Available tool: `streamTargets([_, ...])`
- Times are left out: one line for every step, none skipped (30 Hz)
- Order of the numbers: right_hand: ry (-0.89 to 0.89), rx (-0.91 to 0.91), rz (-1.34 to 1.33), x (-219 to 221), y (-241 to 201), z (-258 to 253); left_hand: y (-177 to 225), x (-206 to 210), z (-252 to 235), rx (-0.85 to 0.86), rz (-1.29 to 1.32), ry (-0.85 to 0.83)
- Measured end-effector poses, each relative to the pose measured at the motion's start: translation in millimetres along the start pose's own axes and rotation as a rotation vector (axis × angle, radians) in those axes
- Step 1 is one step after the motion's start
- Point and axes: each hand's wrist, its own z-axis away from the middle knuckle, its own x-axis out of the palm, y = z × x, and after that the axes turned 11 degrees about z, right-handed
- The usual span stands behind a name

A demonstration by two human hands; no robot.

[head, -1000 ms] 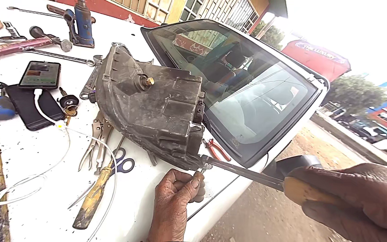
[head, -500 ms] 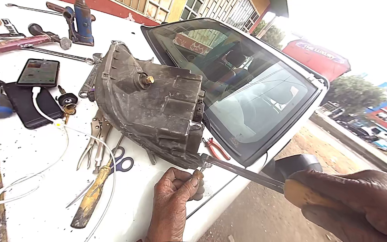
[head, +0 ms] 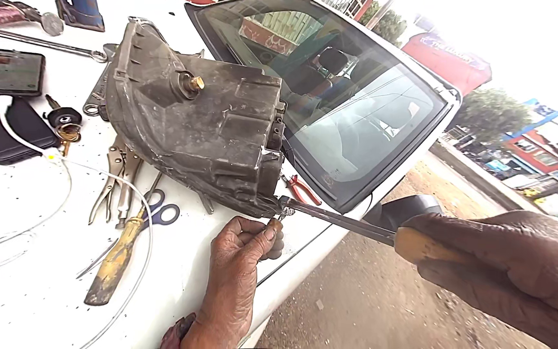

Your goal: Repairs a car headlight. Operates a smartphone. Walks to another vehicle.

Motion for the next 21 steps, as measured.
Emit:
streamTargets([0.000,0.001,-0.003,0.4,-0.3,0.3,0.4,-0.1,-0.3,0.000,0.003,0.000])
streamTargets([-0.004,0.002,-0.005,0.3,-0.7,0.6,0.7,-0.4,-0.8,0.000,0.004,-0.001])
streamTargets([-0.009,0.003,-0.005,0.6,-0.8,1.3,0.8,-0.4,-1.2,0.000,0.005,-0.002])
streamTargets([-0.012,0.005,-0.005,1.4,-1.0,2.1,0.9,-0.2,-1.5,-0.001,0.003,-0.002])
streamTargets([-0.007,0.002,-0.002,3.0,-1.1,2.9,0.8,0.0,-1.7,0.001,0.000,-0.003])
streamTargets([-0.003,0.002,-0.003,4.5,-1.3,3.8,0.2,-0.3,-1.8,0.005,-0.002,-0.006])
streamTargets([0.003,0.002,-0.008,6.3,-1.3,4.7,-0.5,-0.4,-1.9,0.011,0.000,-0.010])
streamTargets([0.015,0.000,-0.020,8.1,-0.7,5.4,-1.1,-0.6,-1.9,0.018,0.003,-0.015])
streamTargets([0.024,0.000,-0.038,9.8,0.4,6.3,-1.5,-0.2,-1.8,0.026,0.005,-0.020])
streamTargets([0.031,0.002,-0.061,11.5,1.7,7.6,-1.5,0.1,-1.8,0.033,0.006,-0.026])
streamTargets([0.038,0.003,-0.080,13.7,3.0,9.0,-1.4,0.3,-1.5,0.035,0.004,-0.030])
streamTargets([0.044,0.004,-0.088,17.0,5.2,10.5,-1.4,0.7,-1.0,0.035,0.000,-0.029])
streamTargets([0.049,0.005,-0.096,21.5,8.0,11.8,-0.8,1.2,-0.6,0.032,-0.005,-0.029])
streamTargets([0.052,0.009,-0.103,26.6,10.6,12.7,0.1,1.6,-0.4,0.028,-0.011,-0.031])
streamTargets([0.052,0.016,-0.116,31.3,12.3,13.4,0.7,1.9,-0.2,0.024,-0.018,-0.029])
streamTargets([0.057,0.025,-0.133,35.5,12.9,14.2,1.2,2.1,0.1,0.022,-0.025,-0.026])
streamTargets([0.066,0.031,-0.143,39.0,12.9,14.9,1.6,2.5,0.7,0.024,-0.036,-0.021])
streamTargets([0.078,0.036,-0.149,41.9,12.8,15.9,1.8,2.9,1.5,0.026,-0.048,-0.017])
streamTargets([0.096,0.036,-0.150,44.3,13.0,17.2,1.9,3.2,2.0,0.028,-0.058,-0.015])
streamTargets([0.111,0.035,-0.146,45.7,12.8,18.7,2.2,3.7,2.5,0.032,-0.064,-0.014])
streamTargets([0.118,0.032,-0.141,46.5,12.7,20.3,2.7,4.4,2.8,0.034,-0.069,-0.013])
